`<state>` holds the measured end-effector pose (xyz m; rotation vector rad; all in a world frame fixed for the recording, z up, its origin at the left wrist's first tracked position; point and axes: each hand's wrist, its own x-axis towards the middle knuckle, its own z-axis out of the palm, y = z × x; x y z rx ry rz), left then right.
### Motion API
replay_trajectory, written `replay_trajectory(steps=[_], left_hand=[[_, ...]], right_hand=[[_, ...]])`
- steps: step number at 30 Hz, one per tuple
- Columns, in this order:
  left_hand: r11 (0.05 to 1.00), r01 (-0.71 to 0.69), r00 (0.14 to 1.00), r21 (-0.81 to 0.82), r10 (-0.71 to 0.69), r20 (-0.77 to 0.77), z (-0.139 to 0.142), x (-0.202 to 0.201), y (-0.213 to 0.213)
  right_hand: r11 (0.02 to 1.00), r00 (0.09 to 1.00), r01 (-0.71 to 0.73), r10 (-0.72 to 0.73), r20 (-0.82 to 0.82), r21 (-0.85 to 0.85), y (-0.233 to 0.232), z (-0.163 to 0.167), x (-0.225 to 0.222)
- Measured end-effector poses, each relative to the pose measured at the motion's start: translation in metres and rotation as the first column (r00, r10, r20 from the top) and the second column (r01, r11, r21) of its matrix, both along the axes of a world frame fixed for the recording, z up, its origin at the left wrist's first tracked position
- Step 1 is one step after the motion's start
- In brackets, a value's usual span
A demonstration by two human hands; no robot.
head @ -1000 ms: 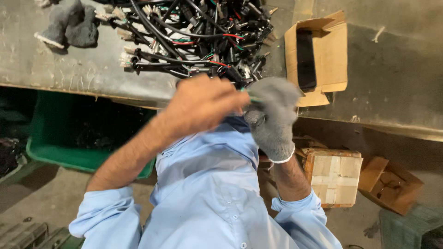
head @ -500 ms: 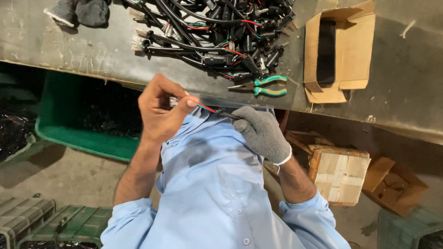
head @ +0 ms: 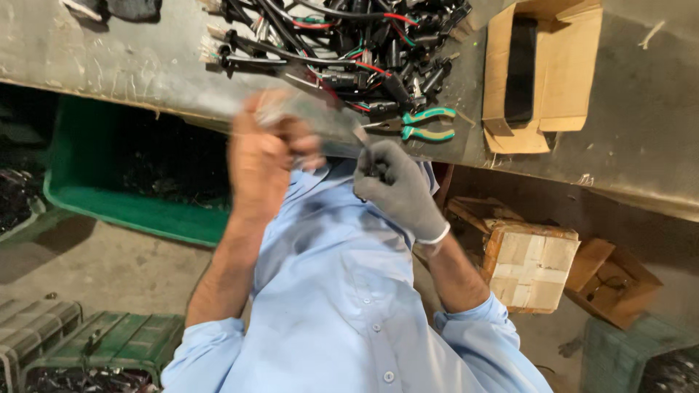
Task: The person sits at a workbench assembling electrical wire connectors. They pick up a black cable, insert its stripped wires into a connector housing, and use pliers to crimp or secure the terminals, placing finished assemblies with a pile of completed connectors on the bench.
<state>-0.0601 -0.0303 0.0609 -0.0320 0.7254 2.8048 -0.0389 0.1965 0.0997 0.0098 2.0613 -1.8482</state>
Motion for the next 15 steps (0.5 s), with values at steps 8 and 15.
replay_trajectory(steps=[8,15], left_hand=[[0.528,0.278,0.890,-0.802,-0.456,0.008,-0.071,0.055,0.032],[0.587,0.168,0.972,-0.792,-0.232,0.034,-0.074,0.060,0.036]], right_hand=[[0.988,0.994,0.102,-0.097,0.050,-0.116,0.017,-0.030,0.010],[0.992,0.998,0.023,-0.016,-0.054,0.126,0.015,-0.032,0.015]])
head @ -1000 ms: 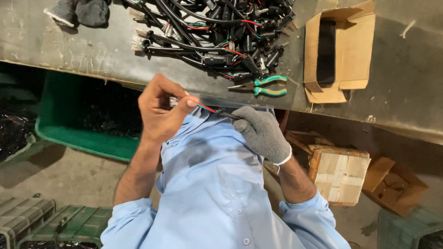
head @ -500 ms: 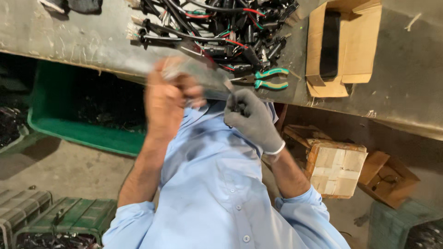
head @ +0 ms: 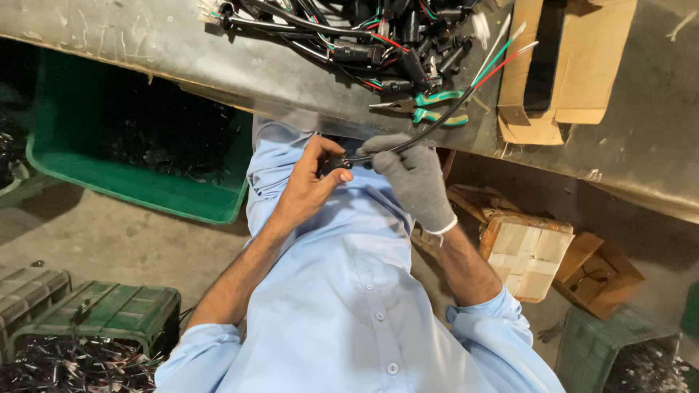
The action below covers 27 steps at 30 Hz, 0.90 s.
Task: The person sits at a workbench assembling electrical wire connectors. They pick up a black cable, insert its stripped wires into a connector housing, and use pliers to crimp or secure the terminals, placing finished assemblies with a pile of completed connectors on the bench.
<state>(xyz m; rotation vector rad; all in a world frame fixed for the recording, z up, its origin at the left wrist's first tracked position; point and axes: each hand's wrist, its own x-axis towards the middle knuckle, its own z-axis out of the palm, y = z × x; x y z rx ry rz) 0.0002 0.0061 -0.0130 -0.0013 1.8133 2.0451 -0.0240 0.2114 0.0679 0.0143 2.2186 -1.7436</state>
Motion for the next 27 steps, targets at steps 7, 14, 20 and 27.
replay_trajectory(steps=[7,14,20,27], left_hand=[[0.993,0.061,0.979,0.101,-0.040,-0.198,0.000,0.000,0.003],[0.912,0.195,0.981,0.360,-0.189,-0.053,-0.010,-0.011,0.004],[0.972,0.231,0.970,0.035,-0.227,-0.081,-0.008,-0.013,0.013],[0.919,0.293,0.952,0.266,-0.305,0.005,-0.022,-0.021,0.020]], right_hand=[[0.972,0.963,0.160,-0.114,-0.244,0.175,-0.019,0.004,0.004],[0.971,0.981,0.055,-0.010,-0.193,0.231,-0.014,0.010,0.008],[0.913,0.975,0.178,-0.114,-0.190,0.367,-0.015,-0.025,0.019],[0.986,0.985,0.151,-0.157,0.070,0.077,0.005,-0.064,0.026]])
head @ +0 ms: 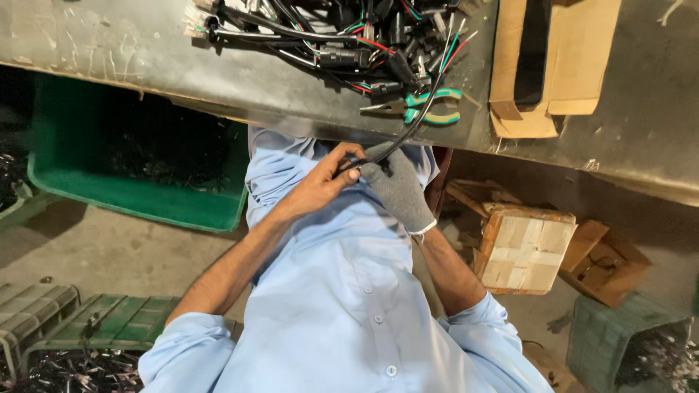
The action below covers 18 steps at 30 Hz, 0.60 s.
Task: The person sits at a workbench assembling electrical wire connectors. They pick up a black cable, insert its stripped wires into a connector housing, and use pliers to crimp or secure the terminals, placing finished assemblies with a pile of completed connectors on the bench.
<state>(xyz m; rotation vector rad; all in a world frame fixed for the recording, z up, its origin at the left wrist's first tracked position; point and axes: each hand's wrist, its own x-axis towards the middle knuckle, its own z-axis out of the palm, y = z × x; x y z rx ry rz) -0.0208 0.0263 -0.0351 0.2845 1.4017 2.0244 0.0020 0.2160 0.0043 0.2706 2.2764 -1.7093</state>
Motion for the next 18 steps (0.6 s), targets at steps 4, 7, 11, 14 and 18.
replay_trajectory(steps=[4,7,11,14,18], left_hand=[[0.990,-0.101,0.995,-0.099,0.100,-0.021,0.000,0.016,0.007],[0.977,-0.133,0.986,-0.164,0.115,-0.118,0.002,0.019,0.003],[0.988,-0.155,0.988,-0.016,0.154,-0.028,0.003,0.006,-0.008],[0.986,-0.158,0.987,-0.051,0.156,-0.044,0.003,-0.005,-0.016],[0.987,-0.148,0.987,-0.068,0.143,-0.070,0.007,-0.006,-0.020]], right_hand=[[0.994,0.991,0.063,-0.074,0.113,0.093,-0.006,-0.006,0.006],[0.998,0.996,0.053,-0.052,0.066,-0.021,-0.008,0.013,0.002],[0.760,0.830,0.141,0.259,-0.494,0.635,0.011,0.053,-0.023],[0.619,0.798,0.166,0.372,-0.473,0.768,0.025,0.059,-0.049],[0.441,0.808,-0.016,0.534,-0.248,0.897,0.050,0.044,-0.035]])
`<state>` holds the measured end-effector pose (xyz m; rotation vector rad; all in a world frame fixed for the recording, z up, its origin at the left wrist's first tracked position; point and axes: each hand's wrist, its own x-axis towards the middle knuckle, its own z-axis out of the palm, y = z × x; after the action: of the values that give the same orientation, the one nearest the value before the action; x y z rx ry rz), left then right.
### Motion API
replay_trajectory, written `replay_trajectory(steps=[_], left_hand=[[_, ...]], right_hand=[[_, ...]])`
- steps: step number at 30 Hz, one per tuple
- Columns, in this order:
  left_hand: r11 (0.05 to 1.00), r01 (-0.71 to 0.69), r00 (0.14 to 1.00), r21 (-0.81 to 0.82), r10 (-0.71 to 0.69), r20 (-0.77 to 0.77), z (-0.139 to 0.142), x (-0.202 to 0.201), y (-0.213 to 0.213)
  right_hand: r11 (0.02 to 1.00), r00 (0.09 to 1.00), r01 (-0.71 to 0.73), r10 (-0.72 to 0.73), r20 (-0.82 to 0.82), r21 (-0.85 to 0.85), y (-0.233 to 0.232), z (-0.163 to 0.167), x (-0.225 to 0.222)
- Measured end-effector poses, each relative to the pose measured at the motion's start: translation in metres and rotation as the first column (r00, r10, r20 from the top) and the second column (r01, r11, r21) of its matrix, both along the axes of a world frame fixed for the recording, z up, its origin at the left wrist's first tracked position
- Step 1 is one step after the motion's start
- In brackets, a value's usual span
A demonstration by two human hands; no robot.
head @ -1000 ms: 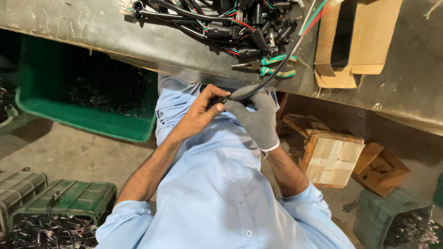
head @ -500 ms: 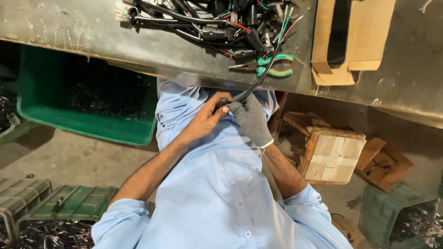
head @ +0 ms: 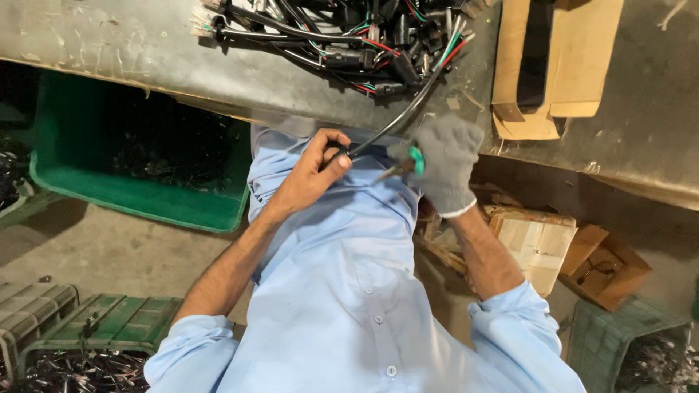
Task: The person sits at a workbench assembling electrical wire connectors. They pick up a black cable, insert its stripped wires into a connector housing, and use pliers to crimp or secure the terminals, placing finished assemblies with a pile of completed connectors on the bench.
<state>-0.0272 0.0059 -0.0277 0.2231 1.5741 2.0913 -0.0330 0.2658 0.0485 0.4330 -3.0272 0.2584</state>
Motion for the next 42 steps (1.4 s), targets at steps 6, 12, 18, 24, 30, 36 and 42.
replay_trajectory(steps=[6,12,18,24,30,36,42], left_hand=[[0.970,-0.001,0.998,-0.243,-0.015,-0.064,0.015,0.015,0.000],[0.957,0.026,0.996,-0.289,-0.049,-0.072,0.019,0.020,-0.007],[0.992,0.013,0.995,-0.124,-0.026,-0.101,0.014,0.026,-0.004],[0.995,0.081,0.997,-0.053,-0.082,-0.014,0.009,0.025,-0.006],[0.998,0.013,0.999,0.061,-0.016,0.046,0.007,0.026,-0.001],[0.916,-0.178,0.968,-0.361,0.096,-0.233,0.000,0.031,0.006],[0.875,-0.248,0.934,-0.416,0.102,-0.343,-0.004,0.034,0.014]], right_hand=[[0.515,0.673,0.648,-0.043,0.739,-0.561,-0.036,-0.062,0.056],[0.688,0.855,0.394,-0.031,0.518,-0.609,-0.071,-0.069,0.056],[0.714,0.949,0.073,0.165,0.269,-0.696,-0.053,-0.054,0.032],[0.796,0.848,0.109,0.238,0.473,-0.596,-0.042,-0.048,0.019],[0.789,0.918,0.100,0.162,0.362,-0.606,-0.053,-0.034,0.021],[0.850,0.594,0.466,-0.093,0.799,-0.247,-0.050,-0.033,0.042],[0.848,0.651,0.412,-0.018,0.759,-0.333,-0.047,-0.037,0.057]])
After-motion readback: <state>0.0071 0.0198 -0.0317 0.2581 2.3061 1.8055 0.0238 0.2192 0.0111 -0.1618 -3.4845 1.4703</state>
